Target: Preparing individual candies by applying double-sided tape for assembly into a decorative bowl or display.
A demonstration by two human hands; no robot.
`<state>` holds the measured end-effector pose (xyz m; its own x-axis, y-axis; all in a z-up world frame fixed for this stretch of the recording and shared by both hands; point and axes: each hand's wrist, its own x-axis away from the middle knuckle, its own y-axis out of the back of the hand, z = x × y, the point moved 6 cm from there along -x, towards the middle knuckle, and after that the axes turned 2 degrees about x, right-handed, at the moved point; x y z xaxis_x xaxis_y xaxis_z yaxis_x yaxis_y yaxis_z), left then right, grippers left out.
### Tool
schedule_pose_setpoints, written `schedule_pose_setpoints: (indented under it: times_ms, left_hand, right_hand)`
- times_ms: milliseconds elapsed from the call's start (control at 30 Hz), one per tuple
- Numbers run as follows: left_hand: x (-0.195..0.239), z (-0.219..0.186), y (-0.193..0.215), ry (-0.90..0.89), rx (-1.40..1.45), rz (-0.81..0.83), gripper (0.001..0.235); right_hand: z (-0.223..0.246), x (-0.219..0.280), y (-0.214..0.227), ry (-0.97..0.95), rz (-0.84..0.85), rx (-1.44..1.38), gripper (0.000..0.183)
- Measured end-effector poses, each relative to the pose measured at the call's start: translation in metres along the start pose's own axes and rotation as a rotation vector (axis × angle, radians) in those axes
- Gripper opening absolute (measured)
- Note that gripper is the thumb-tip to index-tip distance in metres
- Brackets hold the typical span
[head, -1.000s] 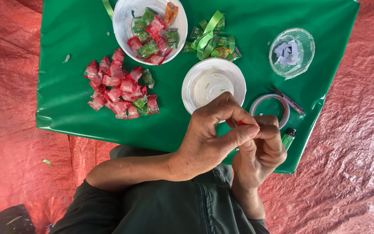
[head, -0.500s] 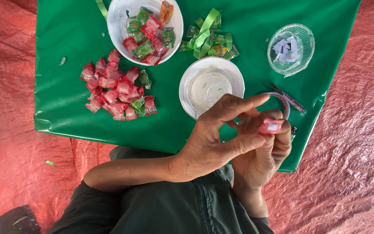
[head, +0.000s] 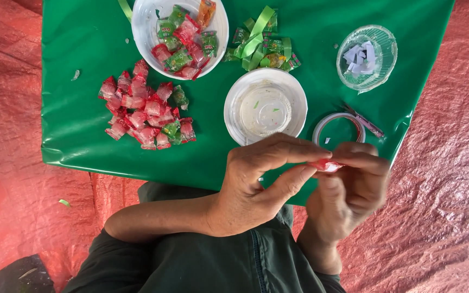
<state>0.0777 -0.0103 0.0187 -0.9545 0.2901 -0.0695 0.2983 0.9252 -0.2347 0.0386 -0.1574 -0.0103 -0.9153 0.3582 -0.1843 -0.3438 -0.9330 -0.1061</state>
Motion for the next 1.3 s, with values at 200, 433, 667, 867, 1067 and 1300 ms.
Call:
schedule_pose_setpoints:
  times_ms: [200, 433, 667, 867, 1067, 1300]
  left_hand:
    - [0.004, -0.005, -0.003, -0.050, -0.067, -0.020, 0.026]
    - [0.006, -0.010, -0.005, -0.123, -0.169, -0.063, 0.028]
    - [0.008, -0.010, -0.005, -0.202, -0.269, -0.093, 0.033]
    - [0.010, -0.008, -0.004, -0.222, -0.270, -0.098, 0.035]
    - [0.009, -0.008, -0.004, -0.237, -0.286, -0.099, 0.033]
    - [0.010, -0.006, -0.004, -0.227, -0.291, -0.073, 0.034]
  right_hand:
    - [0.020, 0.008, 0.028, 0.036, -0.073, 0.201, 0.018]
    - [0.033, 0.007, 0.017, -0.039, -0.038, 0.347, 0.022]
    - [0.030, 0.005, 0.015, -0.095, 0.002, 0.321, 0.025]
    - [0.029, 0.005, 0.012, -0.101, -0.001, 0.306, 0.024]
    - [0.029, 0.006, 0.013, -0.114, -0.001, 0.319, 0.024]
    - [0.028, 0.006, 0.012, -0.124, 0.004, 0.300, 0.024]
